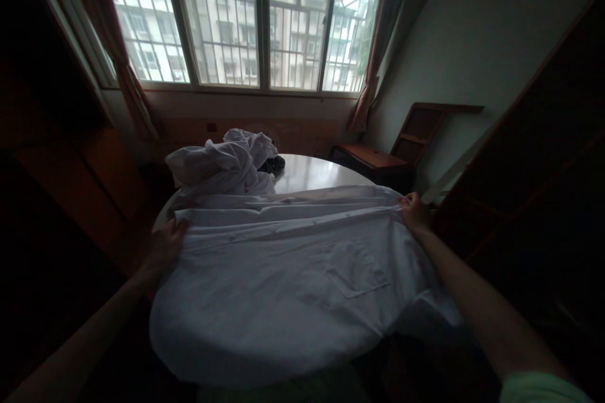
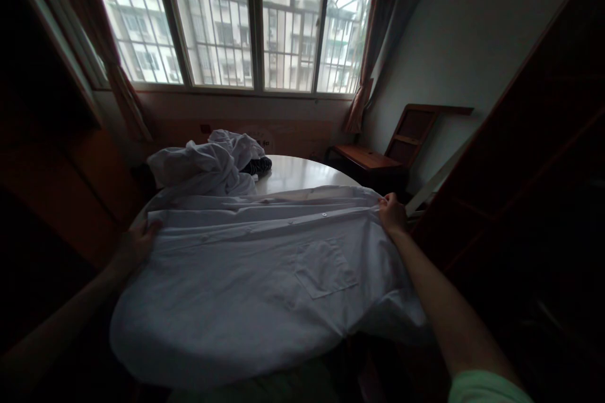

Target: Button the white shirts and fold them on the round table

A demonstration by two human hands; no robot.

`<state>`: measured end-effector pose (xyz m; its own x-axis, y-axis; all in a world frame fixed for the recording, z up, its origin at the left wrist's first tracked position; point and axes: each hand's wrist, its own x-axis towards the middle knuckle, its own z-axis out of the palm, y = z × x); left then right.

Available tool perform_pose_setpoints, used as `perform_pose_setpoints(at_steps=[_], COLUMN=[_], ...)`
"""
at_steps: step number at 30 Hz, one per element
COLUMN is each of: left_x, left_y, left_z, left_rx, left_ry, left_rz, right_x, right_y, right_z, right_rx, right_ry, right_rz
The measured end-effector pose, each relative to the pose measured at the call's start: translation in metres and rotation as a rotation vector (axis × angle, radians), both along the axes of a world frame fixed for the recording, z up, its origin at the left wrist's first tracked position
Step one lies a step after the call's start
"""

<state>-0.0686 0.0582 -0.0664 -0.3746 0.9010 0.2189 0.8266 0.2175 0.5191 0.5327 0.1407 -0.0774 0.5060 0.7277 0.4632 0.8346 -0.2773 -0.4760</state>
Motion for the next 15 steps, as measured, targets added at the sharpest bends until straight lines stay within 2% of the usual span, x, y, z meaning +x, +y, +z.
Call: perform_pose_setpoints(at_steps=[4,6,12,15], left_x=[0.000,0.002,0.008,0.007], left_y=[0.007,0.009,0.022,0.032], left_z=[0.002,0.009,0.036,0.034], left_rx=[0.011,0.036,0.096,0.042], left_ry=[-0.010,0.002,0.073,0.086], left_rz=[0.005,-0.004,-0.154,-0.157], right_x=[-0.001,-0.001,-0.005,0.000], right_y=[0.000,-0.002,-0.010,-0.009], right_z=[0.001,0.006,0.020,0.020], right_rx=[0.017,0.014,-0.005,-0.067], right_ry=[-0.010,-0.023,-0.026,-0.007], right_rz=[-0.017,-0.036,-0.070,-0.031])
